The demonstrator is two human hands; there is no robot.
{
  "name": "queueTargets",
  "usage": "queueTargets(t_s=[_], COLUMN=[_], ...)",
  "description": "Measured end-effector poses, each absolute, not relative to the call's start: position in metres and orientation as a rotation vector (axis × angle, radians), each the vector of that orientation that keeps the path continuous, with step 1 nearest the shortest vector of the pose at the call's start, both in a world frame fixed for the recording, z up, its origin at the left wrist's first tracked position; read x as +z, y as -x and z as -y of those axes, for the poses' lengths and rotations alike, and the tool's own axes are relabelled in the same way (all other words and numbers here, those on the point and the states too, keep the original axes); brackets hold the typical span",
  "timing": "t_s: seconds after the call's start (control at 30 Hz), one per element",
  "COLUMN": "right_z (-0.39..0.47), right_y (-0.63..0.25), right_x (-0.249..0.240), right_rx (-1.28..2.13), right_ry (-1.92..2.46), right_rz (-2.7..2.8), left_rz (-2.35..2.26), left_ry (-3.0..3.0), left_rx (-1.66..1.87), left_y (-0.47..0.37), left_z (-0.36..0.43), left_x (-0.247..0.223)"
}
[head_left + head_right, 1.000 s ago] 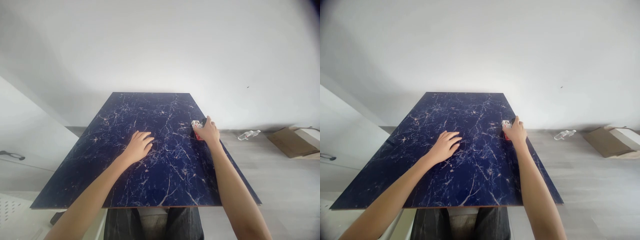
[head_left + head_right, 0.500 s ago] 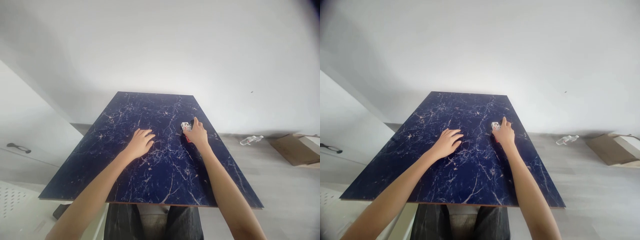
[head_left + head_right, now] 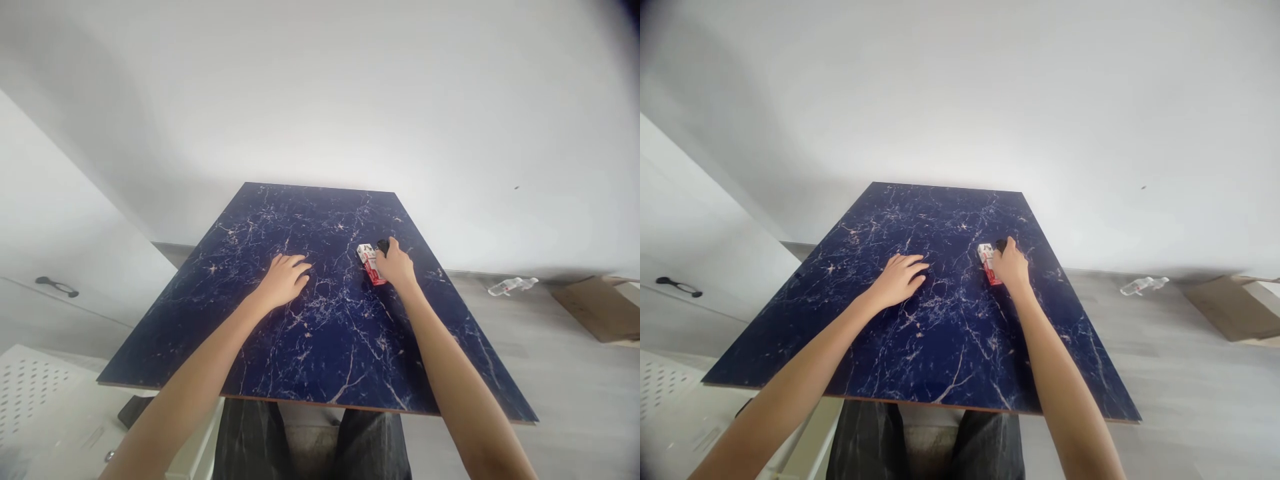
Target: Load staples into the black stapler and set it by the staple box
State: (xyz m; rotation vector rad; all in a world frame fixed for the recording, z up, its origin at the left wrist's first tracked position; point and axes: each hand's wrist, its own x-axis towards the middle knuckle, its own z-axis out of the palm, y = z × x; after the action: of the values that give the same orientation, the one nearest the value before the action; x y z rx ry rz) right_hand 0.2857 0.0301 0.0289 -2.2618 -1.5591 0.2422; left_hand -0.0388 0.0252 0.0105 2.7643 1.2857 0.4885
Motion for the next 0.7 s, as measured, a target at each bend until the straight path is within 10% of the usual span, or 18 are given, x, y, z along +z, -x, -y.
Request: queueTargets(t_s=[0.7], right_z=[-0.059], right_y=[-0.161], right_x=[0.045], right_rx=[0.301], right_ry=[2.041], right_rz=[1.784], left_rz=[-1.704], left_ry=[-2.484], left_rx=[0.647], left_y=[0.091], left_z=[-0.056], left_x=[0.032])
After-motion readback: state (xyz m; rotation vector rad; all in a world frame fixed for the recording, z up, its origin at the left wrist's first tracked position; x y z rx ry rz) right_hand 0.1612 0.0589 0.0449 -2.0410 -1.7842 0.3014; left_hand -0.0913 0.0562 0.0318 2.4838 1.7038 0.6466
